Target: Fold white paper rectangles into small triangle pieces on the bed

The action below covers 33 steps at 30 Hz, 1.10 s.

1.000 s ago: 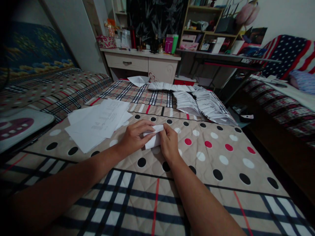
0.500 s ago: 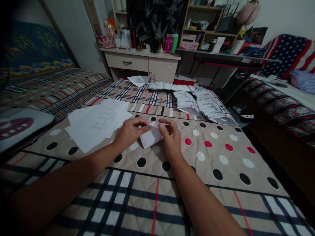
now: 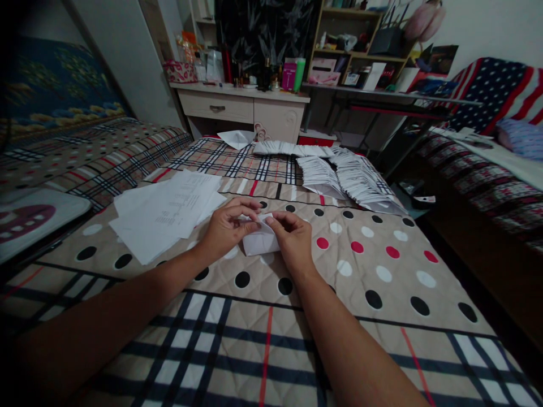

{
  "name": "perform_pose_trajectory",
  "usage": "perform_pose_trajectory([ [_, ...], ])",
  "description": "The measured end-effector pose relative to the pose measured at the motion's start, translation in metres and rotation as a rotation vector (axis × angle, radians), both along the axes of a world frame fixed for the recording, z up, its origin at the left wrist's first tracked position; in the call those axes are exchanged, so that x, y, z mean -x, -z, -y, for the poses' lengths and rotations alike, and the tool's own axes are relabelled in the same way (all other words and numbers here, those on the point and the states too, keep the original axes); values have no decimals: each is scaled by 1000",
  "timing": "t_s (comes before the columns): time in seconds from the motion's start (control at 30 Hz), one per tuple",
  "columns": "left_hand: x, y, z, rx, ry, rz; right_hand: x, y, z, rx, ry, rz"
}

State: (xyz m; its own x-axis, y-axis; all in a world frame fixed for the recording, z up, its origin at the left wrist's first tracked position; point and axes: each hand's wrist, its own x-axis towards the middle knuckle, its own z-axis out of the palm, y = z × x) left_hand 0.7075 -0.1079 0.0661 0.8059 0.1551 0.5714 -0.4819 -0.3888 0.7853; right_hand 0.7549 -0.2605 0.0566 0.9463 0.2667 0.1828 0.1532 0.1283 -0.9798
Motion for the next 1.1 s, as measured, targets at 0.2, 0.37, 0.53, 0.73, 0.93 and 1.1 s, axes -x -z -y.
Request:
perform_pose_trajectory([
  [0.2, -7, 7, -2, 192, -29, -159, 1, 1, 2, 7, -56, 19],
  [0.37, -7, 5, -6, 293, -32, -228, 3, -1, 1, 2, -126, 0],
  [0.53, -4, 4, -2, 329, -7, -256, 4, -1, -1, 28, -75, 13],
  [0.73, 3, 1, 12, 571, 169, -518, 1, 1, 1, 10, 202, 159],
  [0.93, 8, -2, 18, 636, 294, -717, -2, 2, 3, -4, 354, 204],
  [1.1, 8, -2, 18, 670, 257, -704, 0, 1, 0, -23, 337, 179],
])
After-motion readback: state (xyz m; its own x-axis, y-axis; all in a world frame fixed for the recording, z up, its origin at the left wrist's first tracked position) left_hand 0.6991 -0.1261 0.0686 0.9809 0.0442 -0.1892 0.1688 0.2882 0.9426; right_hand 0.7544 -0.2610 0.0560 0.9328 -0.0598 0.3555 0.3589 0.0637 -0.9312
